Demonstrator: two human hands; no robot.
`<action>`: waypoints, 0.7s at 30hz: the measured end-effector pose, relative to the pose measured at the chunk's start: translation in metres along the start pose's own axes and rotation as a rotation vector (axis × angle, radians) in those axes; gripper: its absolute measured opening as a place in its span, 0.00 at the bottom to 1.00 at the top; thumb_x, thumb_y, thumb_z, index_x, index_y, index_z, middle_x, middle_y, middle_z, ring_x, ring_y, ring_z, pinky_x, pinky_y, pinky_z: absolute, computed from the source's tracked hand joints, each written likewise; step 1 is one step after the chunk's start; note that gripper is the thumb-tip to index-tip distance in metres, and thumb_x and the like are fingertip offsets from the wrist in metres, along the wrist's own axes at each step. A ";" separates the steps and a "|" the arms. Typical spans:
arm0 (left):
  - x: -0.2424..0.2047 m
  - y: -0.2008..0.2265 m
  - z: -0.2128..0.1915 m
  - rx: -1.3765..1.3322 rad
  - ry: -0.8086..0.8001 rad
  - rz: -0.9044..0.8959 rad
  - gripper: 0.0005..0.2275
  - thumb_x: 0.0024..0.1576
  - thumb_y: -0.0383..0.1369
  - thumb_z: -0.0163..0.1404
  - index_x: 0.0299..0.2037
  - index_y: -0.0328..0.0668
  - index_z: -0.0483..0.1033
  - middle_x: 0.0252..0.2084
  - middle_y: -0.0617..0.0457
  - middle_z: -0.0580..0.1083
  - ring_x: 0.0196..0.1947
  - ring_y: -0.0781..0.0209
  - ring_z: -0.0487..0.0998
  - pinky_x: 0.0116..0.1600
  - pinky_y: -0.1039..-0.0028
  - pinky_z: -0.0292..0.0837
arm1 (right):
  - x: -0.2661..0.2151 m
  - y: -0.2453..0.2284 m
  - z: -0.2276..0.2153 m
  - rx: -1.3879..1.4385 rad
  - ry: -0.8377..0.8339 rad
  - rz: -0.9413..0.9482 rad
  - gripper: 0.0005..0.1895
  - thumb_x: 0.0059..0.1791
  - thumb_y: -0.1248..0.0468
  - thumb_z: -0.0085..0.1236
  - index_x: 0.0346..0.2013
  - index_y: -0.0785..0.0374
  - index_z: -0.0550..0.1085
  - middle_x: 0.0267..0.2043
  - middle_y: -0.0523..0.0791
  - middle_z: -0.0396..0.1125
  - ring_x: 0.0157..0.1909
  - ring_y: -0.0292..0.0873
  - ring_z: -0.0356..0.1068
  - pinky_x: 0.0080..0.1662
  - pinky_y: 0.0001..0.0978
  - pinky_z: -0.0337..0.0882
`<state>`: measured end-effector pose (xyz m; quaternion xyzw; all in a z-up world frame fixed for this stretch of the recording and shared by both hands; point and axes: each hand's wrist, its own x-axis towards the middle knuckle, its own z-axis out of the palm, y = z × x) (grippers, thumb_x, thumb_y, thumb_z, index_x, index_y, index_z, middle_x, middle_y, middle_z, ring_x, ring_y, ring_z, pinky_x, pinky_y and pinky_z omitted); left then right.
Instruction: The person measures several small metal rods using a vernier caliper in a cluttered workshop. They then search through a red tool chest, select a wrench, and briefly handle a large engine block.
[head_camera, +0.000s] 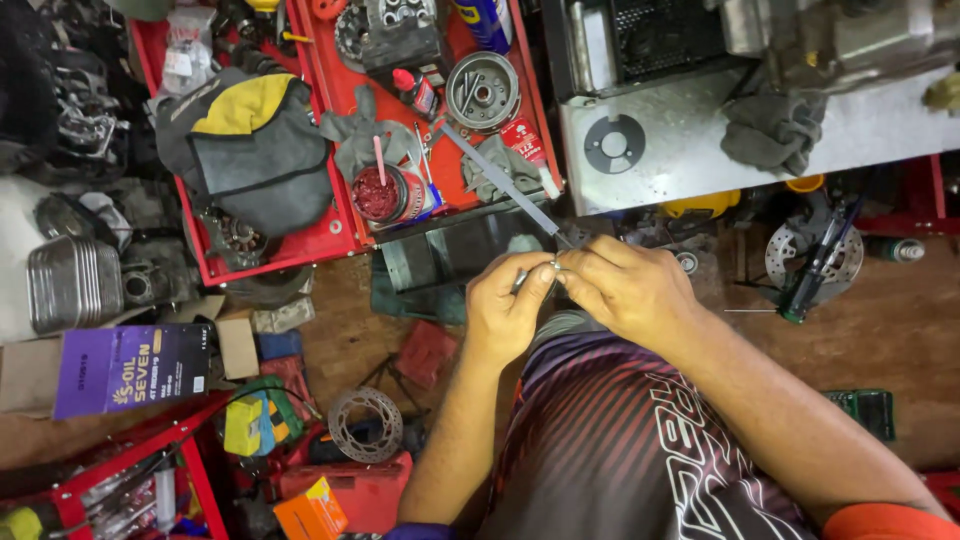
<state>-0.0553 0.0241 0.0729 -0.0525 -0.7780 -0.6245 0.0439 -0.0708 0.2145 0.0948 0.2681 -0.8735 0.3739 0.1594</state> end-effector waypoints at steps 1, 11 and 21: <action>0.001 0.004 -0.001 0.044 -0.039 0.042 0.05 0.60 0.33 0.57 0.42 0.44 0.84 0.31 0.51 0.80 0.34 0.51 0.82 0.42 0.66 0.78 | -0.001 0.001 -0.002 0.006 -0.006 -0.004 0.07 0.55 0.58 0.56 0.38 0.55 0.79 0.29 0.44 0.67 0.25 0.51 0.70 0.28 0.40 0.73; 0.007 0.012 -0.015 0.454 -0.309 0.368 0.06 0.65 0.35 0.49 0.45 0.50 0.78 0.38 0.55 0.78 0.37 0.49 0.79 0.40 0.62 0.77 | -0.019 0.001 -0.011 0.216 -0.146 0.180 0.05 0.52 0.58 0.58 0.35 0.53 0.79 0.26 0.43 0.67 0.28 0.53 0.73 0.30 0.44 0.72; -0.002 -0.013 0.003 0.388 -0.297 0.403 0.05 0.59 0.37 0.55 0.42 0.53 0.81 0.38 0.59 0.79 0.39 0.55 0.80 0.43 0.69 0.79 | -0.056 -0.001 0.005 0.488 -0.034 0.549 0.07 0.46 0.62 0.65 0.38 0.56 0.82 0.25 0.45 0.73 0.31 0.49 0.76 0.34 0.40 0.74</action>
